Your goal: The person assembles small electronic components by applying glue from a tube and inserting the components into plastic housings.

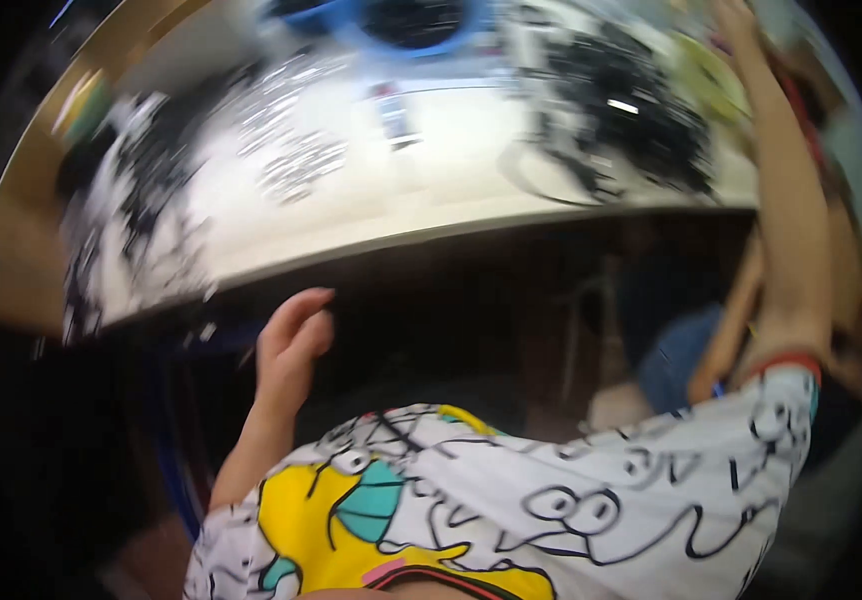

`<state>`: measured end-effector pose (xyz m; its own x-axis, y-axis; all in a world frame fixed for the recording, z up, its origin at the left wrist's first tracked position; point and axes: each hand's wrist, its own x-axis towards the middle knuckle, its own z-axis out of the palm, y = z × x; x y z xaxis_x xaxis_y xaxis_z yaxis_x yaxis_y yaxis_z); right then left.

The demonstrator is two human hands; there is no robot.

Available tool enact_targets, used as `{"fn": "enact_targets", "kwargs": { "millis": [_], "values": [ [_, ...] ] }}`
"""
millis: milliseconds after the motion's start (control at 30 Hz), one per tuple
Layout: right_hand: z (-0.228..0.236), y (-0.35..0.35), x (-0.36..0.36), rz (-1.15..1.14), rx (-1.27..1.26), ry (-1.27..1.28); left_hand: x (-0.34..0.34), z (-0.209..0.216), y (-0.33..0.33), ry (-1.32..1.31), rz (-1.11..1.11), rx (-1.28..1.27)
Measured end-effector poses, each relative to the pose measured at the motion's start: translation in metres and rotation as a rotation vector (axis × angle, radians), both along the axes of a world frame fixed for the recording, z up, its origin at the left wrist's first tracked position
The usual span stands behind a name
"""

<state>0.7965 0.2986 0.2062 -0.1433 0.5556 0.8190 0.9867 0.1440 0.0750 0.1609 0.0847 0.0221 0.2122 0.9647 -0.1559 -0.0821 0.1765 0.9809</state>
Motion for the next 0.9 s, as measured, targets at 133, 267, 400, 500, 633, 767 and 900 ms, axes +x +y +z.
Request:
{"fn": "enact_targets", "kwargs": {
  "millis": [133, 267, 400, 500, 633, 767, 900],
  "values": [
    [-0.119, 0.047, -0.004, -0.263, -0.443, 0.199, -0.028, 0.021, -0.003, 0.071, -0.002, 0.169],
    [-0.159, 0.035, -0.004, -0.243, -0.593, 0.176, -0.088, 0.042, 0.03, 0.688, 0.189, 0.541],
    [-0.124, 0.028, -0.117, 0.061, -0.427, 0.248, -0.215, 0.037, 0.114, 0.919, 0.593, 0.696],
    [-0.114, 0.008, -0.283, 0.389, -0.53, 0.398, -0.3, 0.034, 0.164, 1.267, 0.762, 0.72],
    [-0.121, -0.024, -0.467, 0.745, -0.527, 0.228, -0.334, 0.018, 0.207, 1.544, 0.689, 0.332],
    [-0.126, -0.034, -0.567, 0.928, -0.459, 0.258, -0.322, 0.025, 0.215, 1.668, 0.606, 0.469],
    [-0.158, -0.013, -0.593, 1.007, -0.4, 0.388, -0.283, 0.054, 0.2, 1.624, 0.527, 0.609]
  ]
}}
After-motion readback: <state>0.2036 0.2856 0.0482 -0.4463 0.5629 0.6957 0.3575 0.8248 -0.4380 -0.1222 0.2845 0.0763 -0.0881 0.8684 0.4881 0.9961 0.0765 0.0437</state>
